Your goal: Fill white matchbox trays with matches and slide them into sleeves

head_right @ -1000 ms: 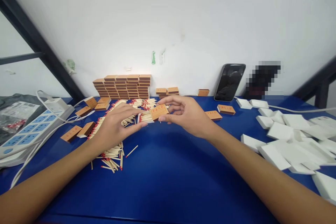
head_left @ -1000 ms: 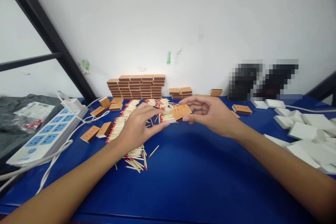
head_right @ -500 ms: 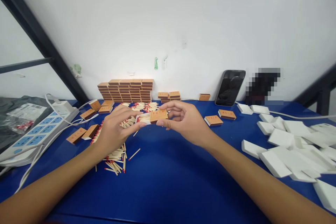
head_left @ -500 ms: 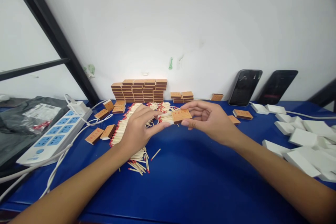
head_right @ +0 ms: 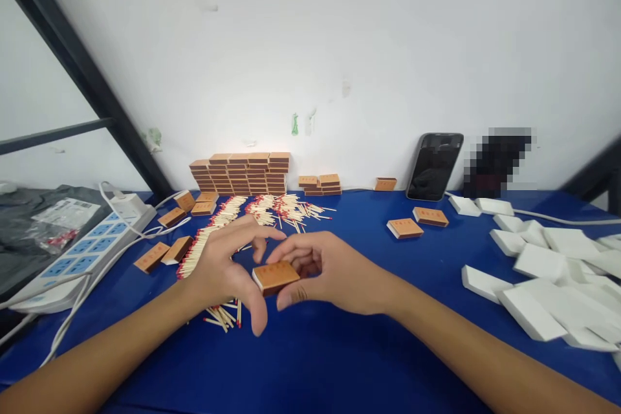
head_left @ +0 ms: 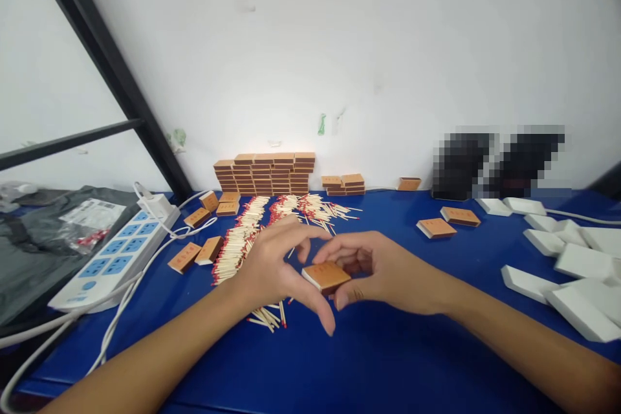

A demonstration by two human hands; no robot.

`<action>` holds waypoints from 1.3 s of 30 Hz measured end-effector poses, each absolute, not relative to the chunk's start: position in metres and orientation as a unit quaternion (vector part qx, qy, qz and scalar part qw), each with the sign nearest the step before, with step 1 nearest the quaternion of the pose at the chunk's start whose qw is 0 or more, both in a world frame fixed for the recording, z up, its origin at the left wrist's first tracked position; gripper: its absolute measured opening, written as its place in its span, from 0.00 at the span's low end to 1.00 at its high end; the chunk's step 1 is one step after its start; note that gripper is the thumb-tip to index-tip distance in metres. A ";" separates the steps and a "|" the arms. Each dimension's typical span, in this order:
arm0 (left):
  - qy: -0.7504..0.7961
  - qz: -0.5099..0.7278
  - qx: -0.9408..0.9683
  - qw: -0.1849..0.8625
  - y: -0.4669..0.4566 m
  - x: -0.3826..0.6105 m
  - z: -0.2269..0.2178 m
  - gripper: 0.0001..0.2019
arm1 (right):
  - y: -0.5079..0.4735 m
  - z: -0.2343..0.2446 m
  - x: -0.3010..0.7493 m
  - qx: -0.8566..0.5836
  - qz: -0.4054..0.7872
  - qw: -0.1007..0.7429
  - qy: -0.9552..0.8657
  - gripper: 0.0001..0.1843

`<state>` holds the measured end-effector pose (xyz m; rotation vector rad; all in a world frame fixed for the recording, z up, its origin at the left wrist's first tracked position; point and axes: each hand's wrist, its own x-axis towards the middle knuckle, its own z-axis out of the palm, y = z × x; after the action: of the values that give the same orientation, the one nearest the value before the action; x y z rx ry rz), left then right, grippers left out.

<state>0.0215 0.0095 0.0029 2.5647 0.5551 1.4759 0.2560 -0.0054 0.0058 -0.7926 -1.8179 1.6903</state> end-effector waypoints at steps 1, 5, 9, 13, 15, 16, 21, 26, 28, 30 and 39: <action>0.183 0.484 0.852 0.080 0.010 0.021 0.003 0.45 | -0.007 0.004 0.255 -0.295 0.623 0.254 -0.678 0.27; 0.202 0.459 0.856 0.126 0.011 0.021 0.002 0.44 | -0.010 -0.001 0.251 -0.304 0.599 0.265 -0.692 0.29; 0.253 0.419 0.853 0.179 0.008 0.021 0.001 0.46 | -0.010 0.001 0.253 -0.319 0.554 0.277 -0.718 0.27; 0.241 0.388 0.875 0.163 0.007 0.022 -0.001 0.46 | -0.010 0.003 0.256 -0.332 0.424 0.272 -0.797 0.22; 0.220 0.386 0.886 0.136 0.009 0.022 -0.002 0.45 | -0.010 0.003 0.257 -0.334 0.346 0.283 -0.830 0.20; 0.216 0.392 0.886 0.120 0.010 0.022 -0.003 0.45 | -0.009 0.003 0.257 -0.335 0.313 0.295 -0.838 0.19; 0.221 0.425 0.878 0.012 0.015 0.019 -0.002 0.32 | -0.003 0.001 0.257 -0.339 0.209 0.378 -0.836 0.15; 0.235 0.402 0.885 -0.009 0.021 0.012 -0.001 0.22 | 0.005 -0.011 0.260 -0.375 0.198 0.379 -0.822 0.21; 0.238 0.376 0.895 -0.027 0.025 0.009 -0.002 0.22 | 0.009 -0.017 0.262 -0.372 0.178 0.369 -0.833 0.23; 0.243 0.348 0.904 -0.057 0.032 0.004 -0.001 0.22 | 0.013 -0.019 0.266 -0.368 0.143 0.360 -0.845 0.23; 0.557 0.229 0.775 -0.191 0.088 -0.100 0.040 0.20 | 0.036 -0.018 0.288 -0.395 0.049 0.344 -0.851 0.14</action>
<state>-0.0996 0.0876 0.0397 2.7840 2.0014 0.8208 0.2877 0.0357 -0.0181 -1.0256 -2.2100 0.1272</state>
